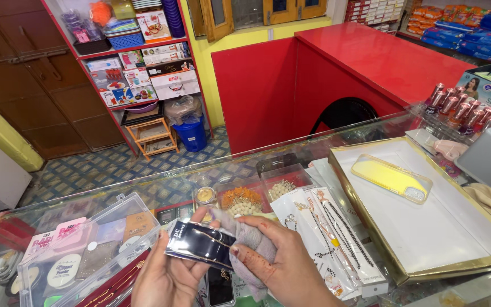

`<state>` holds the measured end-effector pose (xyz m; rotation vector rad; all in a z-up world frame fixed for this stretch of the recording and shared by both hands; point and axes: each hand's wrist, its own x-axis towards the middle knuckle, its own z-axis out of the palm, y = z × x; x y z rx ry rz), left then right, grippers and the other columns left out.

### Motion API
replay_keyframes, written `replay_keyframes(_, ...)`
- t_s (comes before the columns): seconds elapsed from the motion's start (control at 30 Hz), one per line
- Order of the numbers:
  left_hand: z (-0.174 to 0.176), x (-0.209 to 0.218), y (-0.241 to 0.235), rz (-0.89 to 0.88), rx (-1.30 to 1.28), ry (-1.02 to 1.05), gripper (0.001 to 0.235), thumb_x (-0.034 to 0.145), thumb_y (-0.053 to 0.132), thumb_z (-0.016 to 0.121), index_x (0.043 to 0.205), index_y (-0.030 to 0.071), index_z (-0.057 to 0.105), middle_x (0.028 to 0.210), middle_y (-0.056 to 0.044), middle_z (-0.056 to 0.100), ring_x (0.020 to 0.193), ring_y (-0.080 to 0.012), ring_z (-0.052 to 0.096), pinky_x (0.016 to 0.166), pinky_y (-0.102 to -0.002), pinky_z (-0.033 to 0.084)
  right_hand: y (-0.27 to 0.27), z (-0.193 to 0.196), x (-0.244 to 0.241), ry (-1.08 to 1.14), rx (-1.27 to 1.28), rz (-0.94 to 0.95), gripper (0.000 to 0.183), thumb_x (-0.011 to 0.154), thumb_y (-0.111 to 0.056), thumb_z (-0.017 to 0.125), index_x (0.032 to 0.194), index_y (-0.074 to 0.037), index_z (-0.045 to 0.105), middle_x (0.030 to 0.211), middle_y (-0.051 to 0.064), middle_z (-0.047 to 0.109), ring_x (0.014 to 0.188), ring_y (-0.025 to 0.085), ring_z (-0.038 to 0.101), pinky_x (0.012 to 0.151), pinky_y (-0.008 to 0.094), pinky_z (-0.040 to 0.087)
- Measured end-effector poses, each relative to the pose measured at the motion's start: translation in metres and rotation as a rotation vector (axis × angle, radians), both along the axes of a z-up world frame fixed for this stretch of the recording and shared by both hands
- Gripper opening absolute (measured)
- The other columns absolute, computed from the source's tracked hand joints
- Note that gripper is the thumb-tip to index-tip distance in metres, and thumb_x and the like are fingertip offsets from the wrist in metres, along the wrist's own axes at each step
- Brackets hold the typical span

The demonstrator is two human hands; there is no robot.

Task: The person wipes and cleans various items of jewelry and cosmetic products, including necklaces and earring cards, using a cloth while standing behind a glass display counter.

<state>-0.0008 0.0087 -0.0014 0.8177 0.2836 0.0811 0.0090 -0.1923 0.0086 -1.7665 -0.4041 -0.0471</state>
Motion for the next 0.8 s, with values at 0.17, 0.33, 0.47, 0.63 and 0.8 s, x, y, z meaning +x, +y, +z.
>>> replay_keyframes(0.17,-0.029,-0.001,-0.002,-0.378,-0.525,-0.821,0.066,0.116,0.044,0.03,0.149,-0.013,0.027,0.158,-0.034,0.034,0.149,-0.044,0.032,0.122,-0.055,0.03,0.017,-0.015,0.0,0.208,0.185,-0.068,0.029,0.086,-0.016,0.077,0.111,-0.003,0.073,0.095,0.01,0.076,0.088,0.012,0.069,0.081,0.031,0.059)
replay_keyframes(0.33,-0.017,-0.01,-0.03,0.026,-0.114,-0.271,0.063,0.1,0.035,0.032,0.156,0.006,0.035,0.152,-0.026,0.049,0.146,-0.0366,0.043,0.115,-0.051,0.037,0.033,-0.036,-0.008,-0.056,0.143,0.018,0.022,0.094,-0.013,0.073,0.113,-0.001,0.071,0.1,0.007,0.074,0.099,0.01,0.066,0.09,0.026,0.052)
replay_keyframes(0.47,0.014,-0.015,-0.019,0.06,-0.152,-0.297,0.059,0.102,0.033,0.031,0.153,0.003,0.034,0.149,-0.03,0.048,0.145,-0.0412,0.044,0.116,-0.051,0.038,0.034,-0.05,0.008,0.367,0.493,0.064,0.025,0.094,-0.016,0.067,0.114,-0.001,0.069,0.101,0.008,0.075,0.091,0.012,0.07,0.08,0.027,0.058)
replay_keyframes(0.63,0.044,-0.025,-0.008,0.097,0.008,-0.034,0.062,0.1,0.041,0.027,0.154,0.012,0.038,0.151,-0.022,0.054,0.141,-0.0354,0.049,0.108,-0.052,0.04,0.025,-0.038,0.016,0.52,0.496,-0.117,0.034,0.094,-0.023,0.063,0.122,-0.004,0.067,0.106,0.01,0.075,0.091,0.016,0.069,0.078,0.03,0.056)
replay_keyframes(0.8,0.046,-0.027,-0.009,0.036,0.016,-0.051,0.064,0.1,0.044,0.026,0.156,0.014,0.037,0.155,-0.02,0.052,0.142,-0.0341,0.048,0.111,-0.053,0.043,0.03,-0.018,0.008,0.491,0.695,-0.033,0.041,0.098,-0.031,0.057,0.13,-0.005,0.057,0.117,0.013,0.067,0.103,0.017,0.065,0.088,0.034,0.052)
